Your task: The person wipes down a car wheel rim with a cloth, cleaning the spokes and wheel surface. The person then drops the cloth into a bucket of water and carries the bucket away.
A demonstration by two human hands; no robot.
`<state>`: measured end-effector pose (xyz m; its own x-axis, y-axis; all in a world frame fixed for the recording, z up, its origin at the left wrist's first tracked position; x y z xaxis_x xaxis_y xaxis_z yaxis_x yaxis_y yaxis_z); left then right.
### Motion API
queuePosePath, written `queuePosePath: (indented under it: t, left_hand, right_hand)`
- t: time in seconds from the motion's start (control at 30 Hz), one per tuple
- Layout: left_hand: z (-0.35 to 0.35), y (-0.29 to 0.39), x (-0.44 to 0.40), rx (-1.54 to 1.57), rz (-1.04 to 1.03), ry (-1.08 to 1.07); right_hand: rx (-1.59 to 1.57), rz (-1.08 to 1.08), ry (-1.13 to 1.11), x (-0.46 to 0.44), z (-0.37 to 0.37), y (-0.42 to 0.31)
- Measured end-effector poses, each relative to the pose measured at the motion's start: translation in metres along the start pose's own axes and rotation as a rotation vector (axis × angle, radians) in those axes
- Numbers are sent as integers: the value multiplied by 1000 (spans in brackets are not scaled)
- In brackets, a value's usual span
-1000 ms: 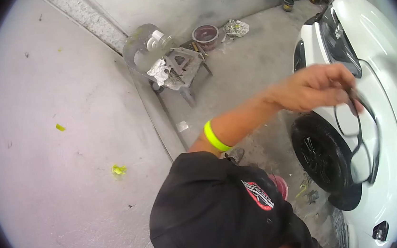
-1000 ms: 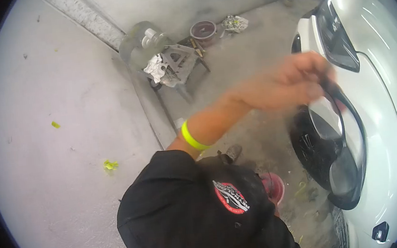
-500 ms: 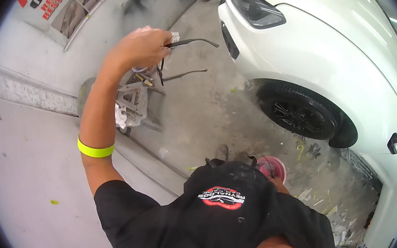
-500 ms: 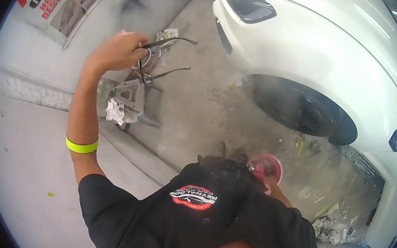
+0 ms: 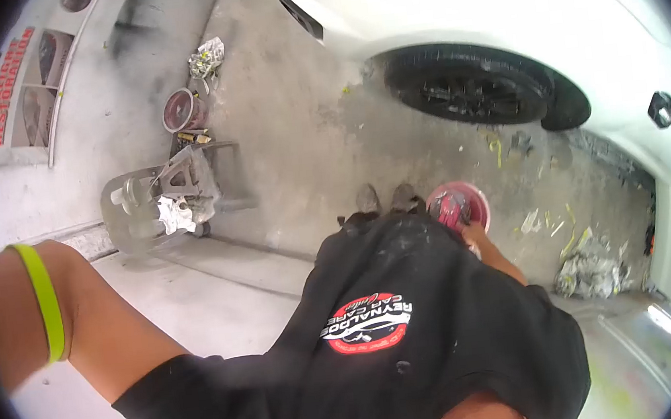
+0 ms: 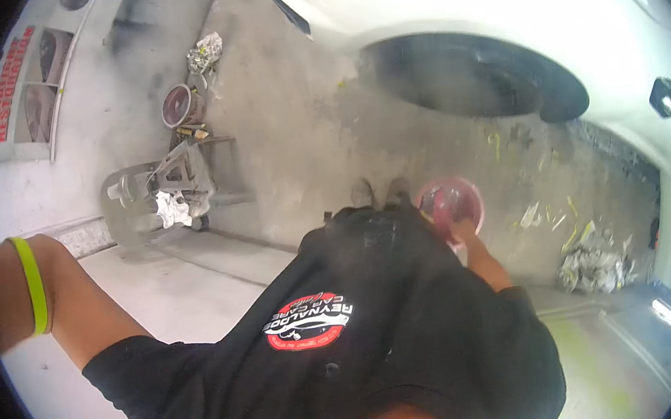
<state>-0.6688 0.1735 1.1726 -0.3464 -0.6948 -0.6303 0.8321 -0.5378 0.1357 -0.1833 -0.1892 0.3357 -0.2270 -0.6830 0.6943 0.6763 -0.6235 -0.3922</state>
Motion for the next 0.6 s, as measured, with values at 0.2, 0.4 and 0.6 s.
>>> queuePosePath:
  t: [0.2,0.4,0.6]
  left_hand:
    - [-8,39,18,34,-104,-56]
    - [-13,67,49,140,-205,-31]
    - [-40,79,58,284,-302,-33]
  right_hand:
    - [-63,-14,85,23,-8,-7]
    - [-199,148,246,37,-11,2]
    - [-379,-260,249,68,-8,-5]
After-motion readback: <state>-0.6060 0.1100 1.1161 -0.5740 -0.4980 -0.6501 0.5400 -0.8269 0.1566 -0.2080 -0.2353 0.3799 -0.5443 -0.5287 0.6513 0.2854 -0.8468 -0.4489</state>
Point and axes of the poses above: each hand's wrist, its own x-axis away from the middle knuckle, its own z-axis out of the back of the hand, y = z × x, the point moved 5 cm from there along -x, towards the middle knuckle, and after that the axes turned 12 degrees about z, right-handed, at the moved point
